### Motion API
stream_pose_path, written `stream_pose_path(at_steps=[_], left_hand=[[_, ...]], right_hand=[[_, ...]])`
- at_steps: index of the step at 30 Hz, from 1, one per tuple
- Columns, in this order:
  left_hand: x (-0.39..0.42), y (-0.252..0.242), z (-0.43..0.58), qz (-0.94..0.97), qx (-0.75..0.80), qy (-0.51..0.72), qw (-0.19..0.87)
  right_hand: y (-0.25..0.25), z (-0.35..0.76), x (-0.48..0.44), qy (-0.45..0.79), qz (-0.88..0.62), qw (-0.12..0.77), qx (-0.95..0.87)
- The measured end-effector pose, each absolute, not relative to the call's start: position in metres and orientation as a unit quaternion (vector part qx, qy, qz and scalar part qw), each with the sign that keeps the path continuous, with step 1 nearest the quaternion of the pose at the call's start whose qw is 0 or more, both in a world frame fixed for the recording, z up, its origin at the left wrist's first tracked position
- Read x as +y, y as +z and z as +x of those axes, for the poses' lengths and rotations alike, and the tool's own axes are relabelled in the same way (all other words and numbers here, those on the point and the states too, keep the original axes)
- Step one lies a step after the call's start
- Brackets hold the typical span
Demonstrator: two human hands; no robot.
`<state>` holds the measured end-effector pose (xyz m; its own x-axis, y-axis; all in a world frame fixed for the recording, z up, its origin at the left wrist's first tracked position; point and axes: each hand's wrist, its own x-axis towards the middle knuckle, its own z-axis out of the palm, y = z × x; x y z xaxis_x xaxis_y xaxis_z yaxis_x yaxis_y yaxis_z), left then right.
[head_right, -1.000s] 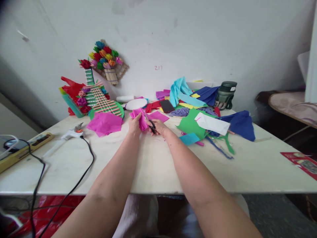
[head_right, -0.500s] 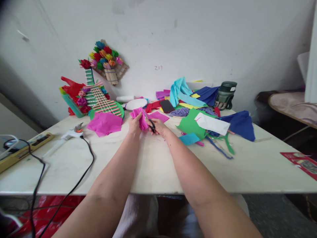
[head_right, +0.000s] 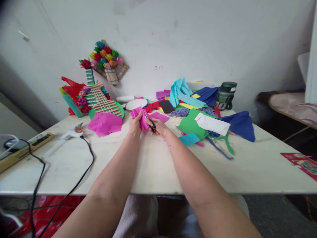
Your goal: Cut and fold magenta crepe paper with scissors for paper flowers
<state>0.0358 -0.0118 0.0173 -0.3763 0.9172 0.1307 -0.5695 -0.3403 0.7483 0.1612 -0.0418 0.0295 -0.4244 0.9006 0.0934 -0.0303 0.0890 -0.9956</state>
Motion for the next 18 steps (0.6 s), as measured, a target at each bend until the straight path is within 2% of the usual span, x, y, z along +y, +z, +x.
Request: stream_pose_path(at_steps=[18], left_hand=[[-0.0124, 0.0188, 0.0362, 0.267, 0.299, 0.778, 0.483]], right_hand=[[0.0288, 0.16, -0.0417, 0.578, -0.35, 0.406, -0.615]])
